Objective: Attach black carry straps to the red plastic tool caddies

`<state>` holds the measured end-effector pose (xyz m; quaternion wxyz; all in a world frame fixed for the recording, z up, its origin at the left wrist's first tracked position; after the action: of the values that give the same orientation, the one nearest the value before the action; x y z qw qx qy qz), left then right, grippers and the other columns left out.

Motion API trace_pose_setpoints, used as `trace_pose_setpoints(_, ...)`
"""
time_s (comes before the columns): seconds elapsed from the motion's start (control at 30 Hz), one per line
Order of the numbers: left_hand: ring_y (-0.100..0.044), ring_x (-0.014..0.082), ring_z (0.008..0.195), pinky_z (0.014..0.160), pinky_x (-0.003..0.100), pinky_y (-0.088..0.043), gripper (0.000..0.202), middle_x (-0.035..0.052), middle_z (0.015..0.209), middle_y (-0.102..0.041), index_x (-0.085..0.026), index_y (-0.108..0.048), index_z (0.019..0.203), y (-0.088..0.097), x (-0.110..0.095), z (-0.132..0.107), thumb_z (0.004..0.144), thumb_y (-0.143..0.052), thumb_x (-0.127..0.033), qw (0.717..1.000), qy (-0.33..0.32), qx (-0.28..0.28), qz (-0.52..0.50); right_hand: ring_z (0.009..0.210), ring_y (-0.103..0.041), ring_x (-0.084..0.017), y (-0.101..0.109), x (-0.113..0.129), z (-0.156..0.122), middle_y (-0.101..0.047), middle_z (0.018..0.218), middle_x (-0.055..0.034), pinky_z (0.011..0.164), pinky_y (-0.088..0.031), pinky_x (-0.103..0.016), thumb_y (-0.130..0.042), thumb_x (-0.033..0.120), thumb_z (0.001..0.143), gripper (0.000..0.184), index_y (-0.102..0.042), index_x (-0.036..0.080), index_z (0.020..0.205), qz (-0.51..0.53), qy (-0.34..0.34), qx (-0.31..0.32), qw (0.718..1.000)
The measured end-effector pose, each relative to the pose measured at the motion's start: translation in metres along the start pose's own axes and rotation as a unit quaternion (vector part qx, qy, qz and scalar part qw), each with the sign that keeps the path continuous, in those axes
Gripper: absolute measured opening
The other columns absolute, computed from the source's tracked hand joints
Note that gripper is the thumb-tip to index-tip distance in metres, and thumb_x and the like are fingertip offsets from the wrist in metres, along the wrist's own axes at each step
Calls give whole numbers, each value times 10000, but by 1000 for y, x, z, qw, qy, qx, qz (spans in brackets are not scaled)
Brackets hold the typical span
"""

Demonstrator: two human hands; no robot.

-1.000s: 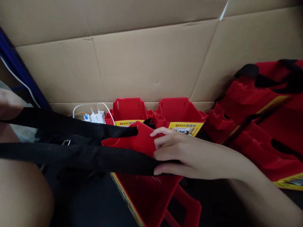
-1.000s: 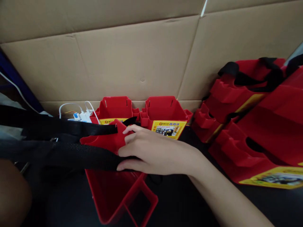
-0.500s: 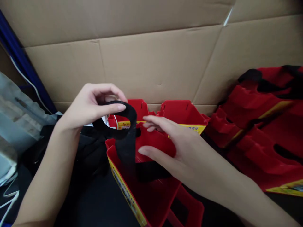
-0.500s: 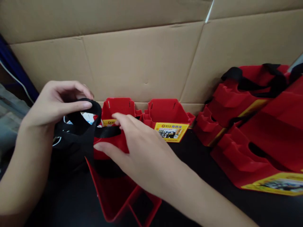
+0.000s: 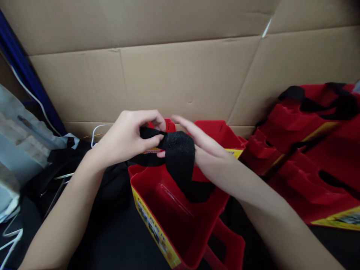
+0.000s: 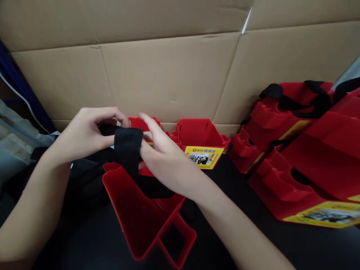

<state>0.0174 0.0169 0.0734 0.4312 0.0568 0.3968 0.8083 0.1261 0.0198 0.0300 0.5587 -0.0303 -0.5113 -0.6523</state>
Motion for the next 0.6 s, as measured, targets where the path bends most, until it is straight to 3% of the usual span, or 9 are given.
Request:
trace_pose_setpoints(0.07, -579, 109, 682, 634, 196, -436, 97, -17, 739, -642, -172, -589, 774, 0, 2, -1, 693, -573, -121, 1000, 12, 29, 2, 881, -601, -106, 4, 3, -2, -597, 1093, -22, 774, -491, -230, -362, 280, 908, 454, -311, 256, 1358, 7, 19, -32, 999)
trace_pose_setpoints(0.13, -585, 115, 696, 643, 195, -443, 97, -11, 763, -646, -181, -593, 797, -1, 8, -2, 701, -596, -167, 997, 18, 77, -17, 879, -584, -100, 8, 10, -3, -615, 1022, -17, 790, -464, -211, -421, 212, 885, 309, -539, 231, 1170, -1, 61, -29, 998)
trace_pose_setpoints(0.2, -588, 120, 716, 660, 195, -453, 129, -2, 789, -649, -186, -605, 822, -2, 21, -7, 697, -627, -210, 987, 28, 151, -51, 831, -575, -88, 4, 21, -6, -623, 931, -23, 767, -450, -191, -441, 165, 873, 222, -646, 185, 955, -2, 128, 49, 991)
trace_pose_setpoints(0.3, -562, 107, 655, 618, 181, -442, 79, -6, 703, -636, -171, -635, 744, 4, 57, -23, 682, -655, -216, 960, 70, 260, -75, 779, -571, -66, -3, 35, -18, -616, 895, -33, 733, -446, -161, -436, 108, 866, 235, -665, 151, 893, 27, 216, 213, 953)
trace_pose_setpoints(0.4, -549, 109, 649, 633, 192, -445, 64, -10, 668, -634, -149, -644, 678, 19, 103, -47, 673, -658, -211, 928, 148, 335, -66, 774, -578, -66, 9, 34, -26, -623, 883, -40, 735, -447, -155, -441, 85, 857, 236, -666, 141, 899, 27, 233, 257, 937)
trace_pose_setpoints(0.5, -562, 120, 702, 668, 217, -460, 157, -9, 756, -662, -163, -675, 768, 40, 145, -61, 680, -656, -292, 924, 240, 296, -15, 792, -588, -99, 28, 30, -30, -631, 858, -45, 755, -459, -205, -473, 112, 845, 201, -665, 156, 885, 41, 235, 224, 945)
trace_pose_setpoints(0.57, -566, 127, 697, 646, 224, -466, 224, -9, 760, -670, -172, -681, 813, 55, 162, -57, 662, -661, -337, 940, 272, 202, 35, 789, -594, -117, 38, 31, -32, -635, 849, -45, 752, -468, -236, -484, 135, 843, 188, -665, 171, 879, 68, 243, 202, 946)
trace_pose_setpoints(0.6, -568, 129, 686, 637, 226, -467, 226, -11, 736, -669, -171, -683, 798, 64, 166, -53, 641, -670, -333, 949, 282, 126, 60, 792, -597, -123, 40, 31, -33, -638, 850, -46, 749, -470, -242, -490, 140, 840, 184, -667, 175, 880, 72, 243, 197, 947)
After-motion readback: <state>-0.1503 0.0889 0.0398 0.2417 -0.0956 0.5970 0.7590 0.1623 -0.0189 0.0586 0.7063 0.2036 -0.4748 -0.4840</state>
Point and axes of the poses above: each hand's wrist, its own z-axis towards the middle knuckle, its own y-axis out of the back of the hand, x = y × z, the point moved 8 cm from there along z, towards the middle knuckle
